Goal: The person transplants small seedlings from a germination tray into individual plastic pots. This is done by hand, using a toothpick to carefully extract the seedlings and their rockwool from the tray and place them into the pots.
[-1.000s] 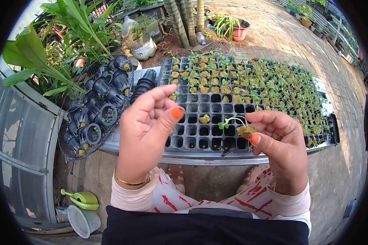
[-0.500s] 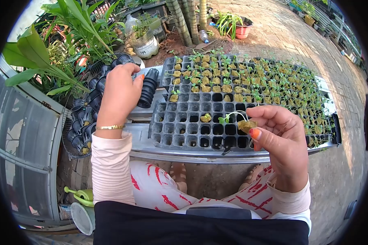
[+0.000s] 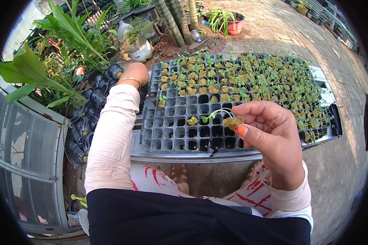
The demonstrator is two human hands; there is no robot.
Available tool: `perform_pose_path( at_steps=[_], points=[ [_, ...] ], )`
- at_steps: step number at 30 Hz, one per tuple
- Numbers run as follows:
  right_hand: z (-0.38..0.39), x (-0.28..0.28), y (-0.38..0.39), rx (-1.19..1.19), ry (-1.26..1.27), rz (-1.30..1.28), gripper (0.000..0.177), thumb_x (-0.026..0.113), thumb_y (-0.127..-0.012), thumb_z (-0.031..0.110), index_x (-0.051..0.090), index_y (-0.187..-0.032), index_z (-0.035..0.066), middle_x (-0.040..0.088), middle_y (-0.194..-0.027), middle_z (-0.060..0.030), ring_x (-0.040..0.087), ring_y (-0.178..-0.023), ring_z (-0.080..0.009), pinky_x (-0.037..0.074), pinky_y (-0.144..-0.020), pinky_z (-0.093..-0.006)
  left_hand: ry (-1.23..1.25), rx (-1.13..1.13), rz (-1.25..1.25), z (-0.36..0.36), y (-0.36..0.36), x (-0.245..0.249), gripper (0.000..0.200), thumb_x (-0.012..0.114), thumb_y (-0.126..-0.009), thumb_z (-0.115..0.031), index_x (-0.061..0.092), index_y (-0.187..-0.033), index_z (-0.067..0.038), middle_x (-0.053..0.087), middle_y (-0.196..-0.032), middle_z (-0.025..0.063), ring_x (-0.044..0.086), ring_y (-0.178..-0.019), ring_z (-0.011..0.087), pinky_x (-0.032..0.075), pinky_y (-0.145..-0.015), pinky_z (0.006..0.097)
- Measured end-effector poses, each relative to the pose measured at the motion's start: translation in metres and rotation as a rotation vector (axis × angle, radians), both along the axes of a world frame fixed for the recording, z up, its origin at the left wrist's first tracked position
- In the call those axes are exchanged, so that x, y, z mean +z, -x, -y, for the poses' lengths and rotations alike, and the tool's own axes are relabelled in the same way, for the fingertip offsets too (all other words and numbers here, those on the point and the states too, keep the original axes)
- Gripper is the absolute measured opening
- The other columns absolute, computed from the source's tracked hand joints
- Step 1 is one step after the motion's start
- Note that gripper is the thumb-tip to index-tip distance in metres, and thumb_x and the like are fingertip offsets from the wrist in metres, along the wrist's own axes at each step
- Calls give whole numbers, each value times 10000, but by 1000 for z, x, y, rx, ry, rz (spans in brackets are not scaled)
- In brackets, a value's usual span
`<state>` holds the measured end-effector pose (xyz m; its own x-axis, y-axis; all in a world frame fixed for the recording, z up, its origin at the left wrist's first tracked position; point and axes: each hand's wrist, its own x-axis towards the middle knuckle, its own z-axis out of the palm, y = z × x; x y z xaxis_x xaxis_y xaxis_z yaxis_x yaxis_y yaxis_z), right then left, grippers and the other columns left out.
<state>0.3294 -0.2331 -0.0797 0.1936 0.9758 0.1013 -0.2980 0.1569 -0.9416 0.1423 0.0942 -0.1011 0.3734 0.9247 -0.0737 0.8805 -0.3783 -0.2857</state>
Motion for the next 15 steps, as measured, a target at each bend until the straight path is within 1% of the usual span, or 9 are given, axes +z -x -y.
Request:
perform_pose_path(
  at_steps=[3,5,6,8,9,11,12,14,15],
  points=[
    [2,-1,-3,-7,-3,4,255,616,-803,-35,576,-1055,-55,627,-919,-77,569,-753,-47,447,-646,-163,-1,14,38,5,3,0,396,618,-788,-334,653,-888,49,616,-977,256,581,-956,382,466,-831,410],
    [2,-2,-4,-12,-12,3,250,615,-804,-35,578,-1050,-55,625,-911,-69,564,-745,-43,442,-636,-161,29,49,139,16,3,4,426,603,-815,-331,617,-947,73,594,-996,292,570,-970,396,457,-835,422],
    [2,-2,-4,-15,-19,7,245,614,-804,-35,579,-1046,-54,622,-903,-62,559,-736,-39,436,-627,-159,27,48,137,17,5,1,426,603,-815,-331,617,-947,73,594,-996,292,570,-970,396,457,-835,422],
    [3,-1,-5,-11,-20,15,241,614,-804,-34,580,-1042,-54,619,-897,-55,555,-732,-35,433,-619,-159,-43,70,350,15,10,-8,481,601,-823,-336,557,-1034,94,574,-1021,313,553,-990,414,444,-852,423],
    [3,-1,-4,-5,-19,26,237,614,-805,-33,581,-1038,-54,617,-891,-47,550,-727,-32,429,-611,-158,-43,67,351,14,11,-9,481,601,-823,-336,557,-1034,94,574,-1021,313,553,-990,414,444,-852,423],
    [4,0,-3,-10,-18,20,234,612,-806,-33,581,-1036,-54,615,-889,-43,547,-724,-29,425,-607,-157,-69,86,436,13,12,-11,520,579,-836,-326,499,-1110,108,572,-1036,303,548,-1006,417,434,-865,416],
    [4,1,-3,-13,-17,12,231,611,-806,-33,581,-1034,-54,613,-886,-38,544,-721,-27,422,-604,-156,-69,86,437,15,11,-8,520,579,-836,-326,499,-1110,108,572,-1036,303,548,-1006,417,434,-865,416],
    [4,0,-3,-15,-17,18,229,610,-806,-34,582,-1032,-53,612,-886,-37,542,-720,-26,421,-604,-155,79,122,400,18,8,0,478,576,-815,-276,520,-1069,125,580,-1021,300,554,-999,417,433,-868,400],
    [4,-1,-4,-17,-18,22,226,609,-806,-35,582,-1030,-53,612,-886,-36,540,-718,-25,420,-604,-154,79,121,400,18,8,4,478,576,-815,-276,520,-1069,125,580,-1021,300,554,-999,417,433,-868,400]
  ],
)
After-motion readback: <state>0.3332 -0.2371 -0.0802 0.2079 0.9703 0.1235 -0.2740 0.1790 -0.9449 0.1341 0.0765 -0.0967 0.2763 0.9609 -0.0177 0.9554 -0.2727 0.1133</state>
